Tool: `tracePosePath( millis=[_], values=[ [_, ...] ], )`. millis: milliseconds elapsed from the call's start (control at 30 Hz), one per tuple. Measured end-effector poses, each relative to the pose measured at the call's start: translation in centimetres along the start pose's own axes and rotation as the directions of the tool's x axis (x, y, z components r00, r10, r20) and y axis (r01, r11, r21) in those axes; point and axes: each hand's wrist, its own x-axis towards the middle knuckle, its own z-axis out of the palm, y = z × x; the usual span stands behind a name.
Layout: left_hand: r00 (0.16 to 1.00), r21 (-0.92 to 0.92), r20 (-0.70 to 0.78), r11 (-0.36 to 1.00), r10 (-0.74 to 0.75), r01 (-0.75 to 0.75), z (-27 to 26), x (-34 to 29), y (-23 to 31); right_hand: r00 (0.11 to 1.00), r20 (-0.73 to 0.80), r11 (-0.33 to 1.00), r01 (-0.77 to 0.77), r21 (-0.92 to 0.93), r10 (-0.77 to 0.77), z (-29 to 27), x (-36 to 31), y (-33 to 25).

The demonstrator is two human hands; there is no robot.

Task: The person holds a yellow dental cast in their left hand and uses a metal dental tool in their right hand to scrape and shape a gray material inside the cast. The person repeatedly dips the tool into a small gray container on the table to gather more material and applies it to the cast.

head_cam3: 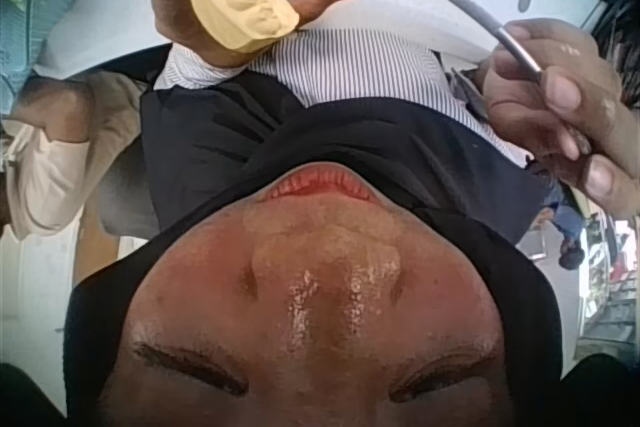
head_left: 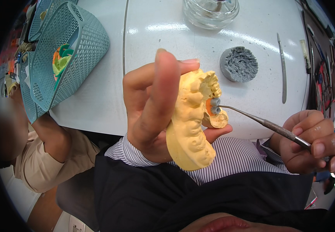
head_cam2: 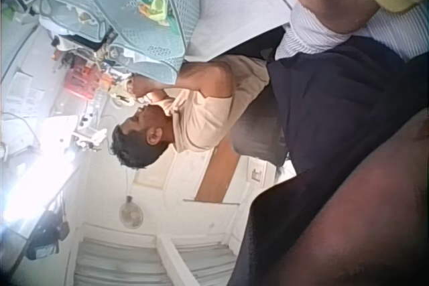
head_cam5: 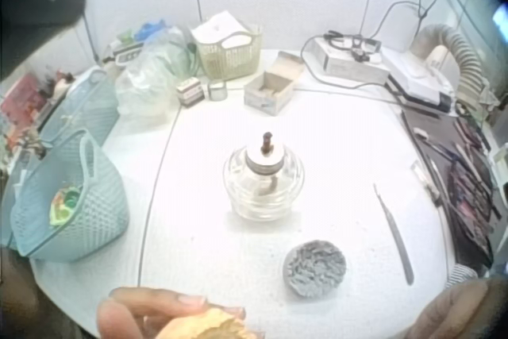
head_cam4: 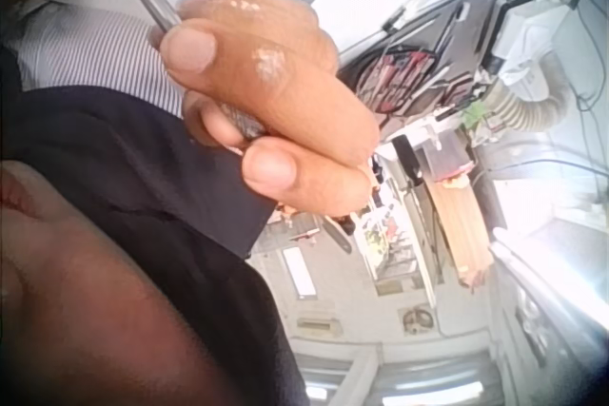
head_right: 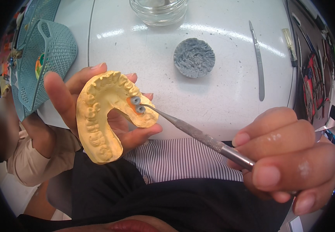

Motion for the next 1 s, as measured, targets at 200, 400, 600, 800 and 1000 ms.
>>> tracePosePath(
  millis=[200,400,600,800,1000],
  values=[
    [1.000,0.007,0.015,1.000,0.011,-0.011,-0.23,-0.03,-0.13,1.000,-0.017,1.000,0.006,0.007,-0.006,0.08,-0.07,0.00],
    [1.000,0.018,0.001,1.000,0.022,-0.022,-0.18,0.18,-0.04,0.999,0.025,0.999,-0.029,-0.019,0.029,-0.35,0.15,-0.34],
    [1.000,-0.006,-0.003,1.000,-0.005,0.005,-0.15,0.06,0.00,1.000,-0.003,1.000,-0.012,0.003,0.012,-0.22,-0.01,-0.19],
    [1.000,0.002,-0.007,1.000,-0.019,0.019,-0.10,0.00,0.02,1.000,-0.028,1.000,-0.007,-0.014,0.007,-0.06,-0.04,-0.20],
    [1.000,0.001,-0.023,1.000,0.008,-0.008,-0.07,-0.10,-0.09,0.998,-0.060,1.000,0.002,-0.018,-0.003,0.23,-0.16,-0.14]
  ],
)
